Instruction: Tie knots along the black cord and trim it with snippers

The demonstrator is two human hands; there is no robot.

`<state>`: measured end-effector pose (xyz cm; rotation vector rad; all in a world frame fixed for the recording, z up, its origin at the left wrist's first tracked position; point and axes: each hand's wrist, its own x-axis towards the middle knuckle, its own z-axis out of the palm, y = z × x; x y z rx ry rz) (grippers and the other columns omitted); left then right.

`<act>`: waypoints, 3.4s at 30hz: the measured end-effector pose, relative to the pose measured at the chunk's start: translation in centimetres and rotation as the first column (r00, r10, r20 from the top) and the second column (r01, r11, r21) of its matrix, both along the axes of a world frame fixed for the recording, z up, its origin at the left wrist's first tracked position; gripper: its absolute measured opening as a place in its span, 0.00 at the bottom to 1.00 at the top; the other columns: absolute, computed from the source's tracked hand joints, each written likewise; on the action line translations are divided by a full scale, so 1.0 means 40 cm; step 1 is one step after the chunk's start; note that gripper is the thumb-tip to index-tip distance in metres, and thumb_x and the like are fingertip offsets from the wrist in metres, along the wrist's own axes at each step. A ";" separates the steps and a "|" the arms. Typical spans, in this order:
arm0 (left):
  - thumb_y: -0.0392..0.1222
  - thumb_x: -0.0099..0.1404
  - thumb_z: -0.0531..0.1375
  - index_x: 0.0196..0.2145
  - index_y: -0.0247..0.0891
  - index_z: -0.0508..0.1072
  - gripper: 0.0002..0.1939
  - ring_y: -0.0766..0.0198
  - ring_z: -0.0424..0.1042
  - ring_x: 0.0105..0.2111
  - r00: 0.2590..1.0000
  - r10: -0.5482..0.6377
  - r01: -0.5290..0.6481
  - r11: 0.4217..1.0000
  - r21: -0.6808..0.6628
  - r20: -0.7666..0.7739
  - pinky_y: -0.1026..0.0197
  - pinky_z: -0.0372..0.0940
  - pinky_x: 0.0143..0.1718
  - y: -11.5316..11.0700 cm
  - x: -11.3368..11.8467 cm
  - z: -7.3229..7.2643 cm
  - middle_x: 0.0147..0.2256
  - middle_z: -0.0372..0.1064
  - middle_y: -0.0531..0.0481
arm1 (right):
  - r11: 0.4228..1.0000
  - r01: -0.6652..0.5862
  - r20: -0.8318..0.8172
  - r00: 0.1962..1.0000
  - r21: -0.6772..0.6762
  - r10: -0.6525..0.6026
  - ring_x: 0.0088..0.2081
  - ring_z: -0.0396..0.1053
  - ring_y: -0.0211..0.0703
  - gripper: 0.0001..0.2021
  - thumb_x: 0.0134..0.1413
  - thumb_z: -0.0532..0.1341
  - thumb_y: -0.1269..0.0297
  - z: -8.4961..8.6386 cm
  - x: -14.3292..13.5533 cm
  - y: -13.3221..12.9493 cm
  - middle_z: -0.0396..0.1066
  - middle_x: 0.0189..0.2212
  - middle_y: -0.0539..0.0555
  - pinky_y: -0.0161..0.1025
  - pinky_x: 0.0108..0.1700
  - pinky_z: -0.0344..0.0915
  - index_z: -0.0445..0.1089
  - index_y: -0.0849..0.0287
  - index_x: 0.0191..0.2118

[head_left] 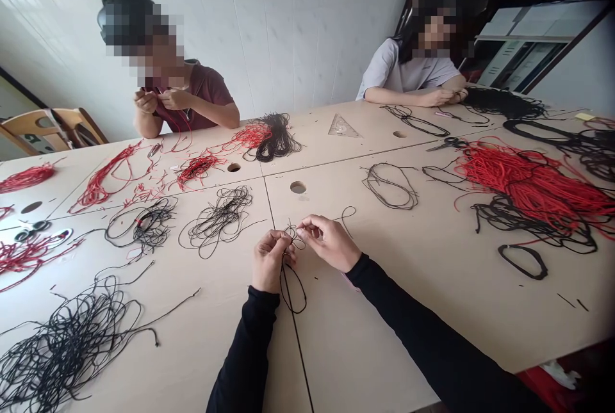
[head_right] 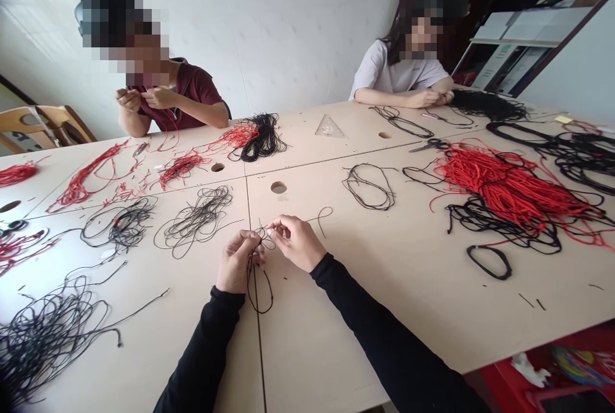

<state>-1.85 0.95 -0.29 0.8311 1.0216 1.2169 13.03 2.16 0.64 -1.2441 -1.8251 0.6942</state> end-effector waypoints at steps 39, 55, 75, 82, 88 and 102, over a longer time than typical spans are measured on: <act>0.44 0.53 0.63 0.27 0.37 0.63 0.12 0.68 0.64 0.16 0.993 -0.092 0.094 0.995 -0.032 0.079 0.67 0.60 0.13 0.000 -0.008 0.001 0.17 0.63 0.56 | 0.894 -0.309 -0.528 0.843 -0.323 0.101 0.22 0.51 0.32 0.16 0.57 0.55 0.57 -0.005 -0.016 -0.001 0.58 0.24 0.47 0.32 0.23 0.51 0.69 0.59 0.47; 0.43 0.54 0.64 0.29 0.35 0.67 0.11 0.66 0.68 0.19 0.985 -0.014 0.016 1.000 -0.010 0.171 0.63 0.67 0.19 0.010 -0.013 -0.008 0.20 0.66 0.53 | 0.940 -0.184 -0.387 0.920 -0.289 0.061 0.30 0.64 0.37 0.12 0.54 0.59 0.56 -0.007 -0.010 0.005 0.69 0.33 0.52 0.37 0.36 0.60 0.70 0.61 0.36; 0.46 0.54 0.65 0.29 0.34 0.68 0.14 0.67 0.68 0.21 0.997 -0.033 0.032 0.999 0.017 0.076 0.62 0.68 0.23 0.008 -0.009 -0.013 0.22 0.66 0.53 | 0.863 -0.273 -0.561 0.827 -0.426 -0.015 0.26 0.60 0.34 0.14 0.50 0.62 0.56 -0.007 -0.010 0.005 0.70 0.29 0.52 0.34 0.27 0.55 0.69 0.61 0.38; 0.46 0.54 0.65 0.29 0.34 0.68 0.14 0.68 0.67 0.21 0.998 -0.022 0.021 0.999 0.025 0.058 0.63 0.68 0.22 0.010 -0.010 -0.016 0.24 0.67 0.52 | 0.844 -0.303 -0.570 0.822 -0.443 -0.005 0.26 0.62 0.34 0.14 0.47 0.64 0.57 -0.005 -0.008 0.005 0.71 0.29 0.52 0.35 0.31 0.60 0.70 0.61 0.37; 0.46 0.54 0.65 0.30 0.34 0.68 0.14 0.69 0.67 0.21 0.998 -0.020 0.017 0.999 0.044 0.065 0.63 0.67 0.22 0.009 -0.009 -0.012 0.25 0.68 0.52 | 0.850 -0.318 -0.596 0.803 -0.420 0.006 0.29 0.65 0.35 0.14 0.49 0.64 0.57 -0.013 -0.007 0.007 0.72 0.31 0.53 0.35 0.31 0.61 0.69 0.61 0.39; 0.46 0.53 0.66 0.30 0.35 0.68 0.13 0.69 0.67 0.23 0.997 0.042 -0.047 0.996 0.073 0.062 0.64 0.68 0.22 0.010 -0.006 -0.015 0.27 0.67 0.52 | 0.851 -0.335 -0.622 0.783 -0.404 0.013 0.31 0.65 0.36 0.12 0.52 0.63 0.58 -0.006 -0.009 0.002 0.71 0.31 0.53 0.35 0.32 0.62 0.70 0.62 0.38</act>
